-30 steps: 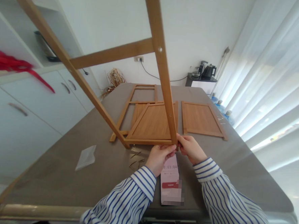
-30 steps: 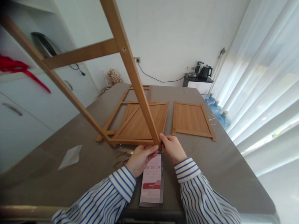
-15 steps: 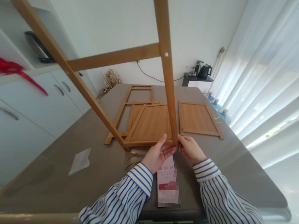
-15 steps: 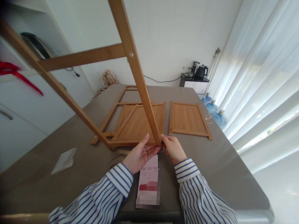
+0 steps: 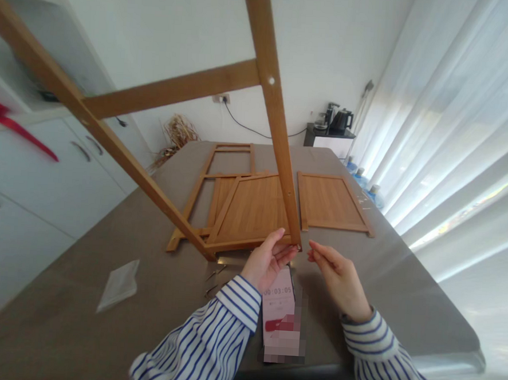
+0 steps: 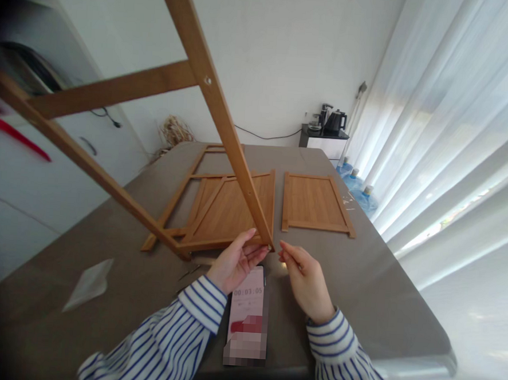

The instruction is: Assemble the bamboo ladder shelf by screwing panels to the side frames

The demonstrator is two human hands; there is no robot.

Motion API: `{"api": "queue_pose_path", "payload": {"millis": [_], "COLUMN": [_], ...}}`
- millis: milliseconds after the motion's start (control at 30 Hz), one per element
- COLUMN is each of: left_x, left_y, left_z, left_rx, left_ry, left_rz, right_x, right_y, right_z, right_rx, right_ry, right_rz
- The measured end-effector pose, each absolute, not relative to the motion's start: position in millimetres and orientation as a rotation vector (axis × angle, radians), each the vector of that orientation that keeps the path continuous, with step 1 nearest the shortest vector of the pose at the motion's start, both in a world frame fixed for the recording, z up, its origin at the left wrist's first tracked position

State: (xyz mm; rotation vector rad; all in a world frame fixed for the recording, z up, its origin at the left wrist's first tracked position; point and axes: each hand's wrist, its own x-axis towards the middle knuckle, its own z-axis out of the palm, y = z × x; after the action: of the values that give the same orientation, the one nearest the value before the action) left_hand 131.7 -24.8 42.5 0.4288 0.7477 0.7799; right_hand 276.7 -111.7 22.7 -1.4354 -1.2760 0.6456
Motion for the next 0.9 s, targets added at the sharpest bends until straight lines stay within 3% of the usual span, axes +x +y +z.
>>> {"api": "queue_pose_path", "payload": {"millis": [367, 900], "left_x": [137.0, 135.9], "left_y": [-25.7, -25.4], "left_z": [33.0, 30.1], "left_rx": [0.420, 0.422], "left_ry": [0.769, 0.773], "left_rz": [0.801, 0.794], "right_x": [266.8, 264.4], "right_y": [-120.1, -114.1], "right_z": [19.1, 18.4], "right_rx": [-1.380, -1.448], "right_ry": [-1.827, -1.900], "right_rz": [-0.085, -0.207]}}
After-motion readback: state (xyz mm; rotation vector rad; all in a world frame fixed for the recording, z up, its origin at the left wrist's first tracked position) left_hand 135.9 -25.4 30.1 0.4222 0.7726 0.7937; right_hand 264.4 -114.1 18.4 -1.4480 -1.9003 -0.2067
